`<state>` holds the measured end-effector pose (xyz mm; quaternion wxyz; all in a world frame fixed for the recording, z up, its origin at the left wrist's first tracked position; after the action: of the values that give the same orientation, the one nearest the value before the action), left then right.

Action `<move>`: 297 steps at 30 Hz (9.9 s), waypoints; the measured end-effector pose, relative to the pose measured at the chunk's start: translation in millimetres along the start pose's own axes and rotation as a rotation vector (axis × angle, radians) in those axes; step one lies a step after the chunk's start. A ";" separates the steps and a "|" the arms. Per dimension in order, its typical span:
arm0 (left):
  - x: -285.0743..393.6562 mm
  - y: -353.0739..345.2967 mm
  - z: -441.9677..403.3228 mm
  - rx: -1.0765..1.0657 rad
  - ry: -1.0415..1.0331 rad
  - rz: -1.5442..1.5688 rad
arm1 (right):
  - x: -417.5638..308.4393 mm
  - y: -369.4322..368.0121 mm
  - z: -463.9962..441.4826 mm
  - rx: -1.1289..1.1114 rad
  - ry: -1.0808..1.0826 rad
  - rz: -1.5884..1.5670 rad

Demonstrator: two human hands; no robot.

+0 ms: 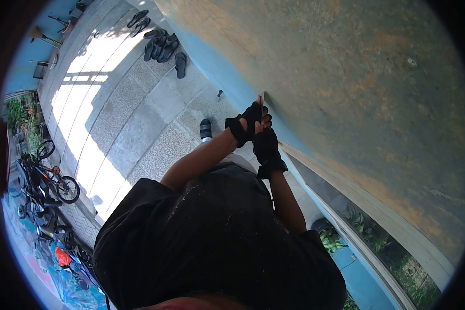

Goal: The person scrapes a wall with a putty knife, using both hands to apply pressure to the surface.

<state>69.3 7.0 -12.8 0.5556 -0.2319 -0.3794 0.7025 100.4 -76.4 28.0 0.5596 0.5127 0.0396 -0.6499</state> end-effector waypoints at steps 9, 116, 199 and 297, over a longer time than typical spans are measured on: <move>7.1 6.8 -0.8 -0.065 0.034 0.059 | 4.9 -15.2 -14.0 0.087 0.170 0.154; 8.5 6.4 -10.2 -0.082 0.030 0.081 | -24.4 -14.2 -15.6 0.044 0.150 0.162; -32.9 12.1 48.2 -0.051 -0.075 -0.404 | -32.9 47.5 67.0 -0.049 0.153 -0.573; -45.9 -5.8 -3.1 -0.156 -0.156 -0.298 | -2.1 37.2 25.5 0.119 0.092 -0.320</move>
<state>87.8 -35.6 -14.5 0.6027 -0.1607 -0.5048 0.5967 112.7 -104.6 60.9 0.4153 0.5612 0.1079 -0.7078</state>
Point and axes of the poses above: each hand's wrist, its own z-axis away from the middle knuckle, its own y-axis out of the back of the hand, x = y × z, the point moved 5 cm from there along -z, towards the middle knuckle, and after that the axes turned 10 degrees about x, right-handed, at the moved point
